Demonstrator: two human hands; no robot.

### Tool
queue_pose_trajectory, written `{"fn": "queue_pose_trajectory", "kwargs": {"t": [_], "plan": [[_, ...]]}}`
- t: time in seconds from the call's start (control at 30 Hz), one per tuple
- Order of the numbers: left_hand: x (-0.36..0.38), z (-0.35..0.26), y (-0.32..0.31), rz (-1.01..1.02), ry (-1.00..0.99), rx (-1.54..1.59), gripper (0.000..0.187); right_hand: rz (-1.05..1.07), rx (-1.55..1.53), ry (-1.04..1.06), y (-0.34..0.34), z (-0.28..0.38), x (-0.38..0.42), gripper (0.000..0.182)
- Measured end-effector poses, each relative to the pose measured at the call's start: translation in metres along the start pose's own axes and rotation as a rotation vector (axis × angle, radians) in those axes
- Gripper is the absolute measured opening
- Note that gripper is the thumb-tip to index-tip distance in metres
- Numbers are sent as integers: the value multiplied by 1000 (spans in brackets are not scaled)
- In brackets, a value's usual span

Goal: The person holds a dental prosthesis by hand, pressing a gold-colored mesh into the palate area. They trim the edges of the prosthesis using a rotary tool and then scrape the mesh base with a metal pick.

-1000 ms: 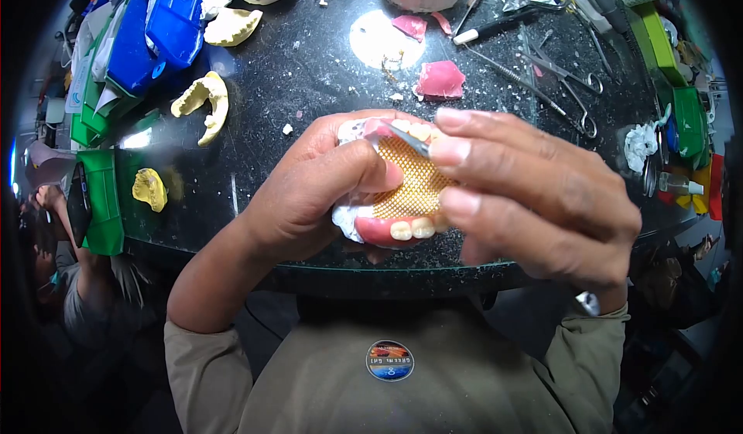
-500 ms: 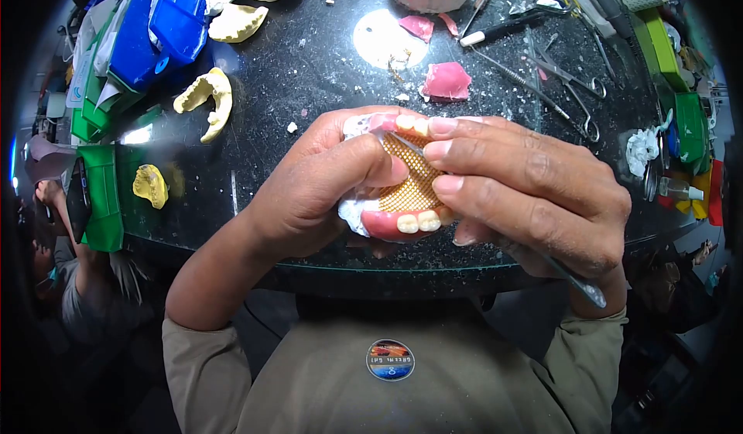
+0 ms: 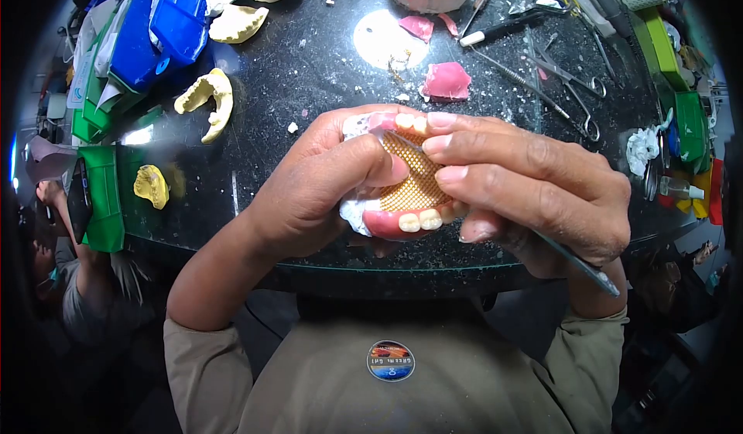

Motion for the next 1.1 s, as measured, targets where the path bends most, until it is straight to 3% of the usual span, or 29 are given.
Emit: {"fn": "queue_pose_trajectory", "kwargs": {"t": [0.4, 0.53, 0.7, 0.8, 1.1], "plan": [[1, -2, -2, 63, -31, -13, 37, 7, -79, 0, -2, -5, -1, 27], [5, -6, -3, -55, -30, -64, 38, -8, -141, -79, 2, -9, 2, 30], [5, -6, -4, -42, -23, -3, 38, -13, -104, -89, 4, -6, 2, 33], [3, -4, -6, 64, -36, 65, 39, 8, -75, -109, 5, -2, 1, 32], [4, -5, -6, 96, -12, 64, 40, 18, -57, -94, 3, -3, 2, 31]]}}
Point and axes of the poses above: each hand's wrist, its own x-axis away from the middle knuckle, its own y-axis out of the back of the hand, z = x × y, the point moved 8 cm from there along -x, towards the middle knuckle
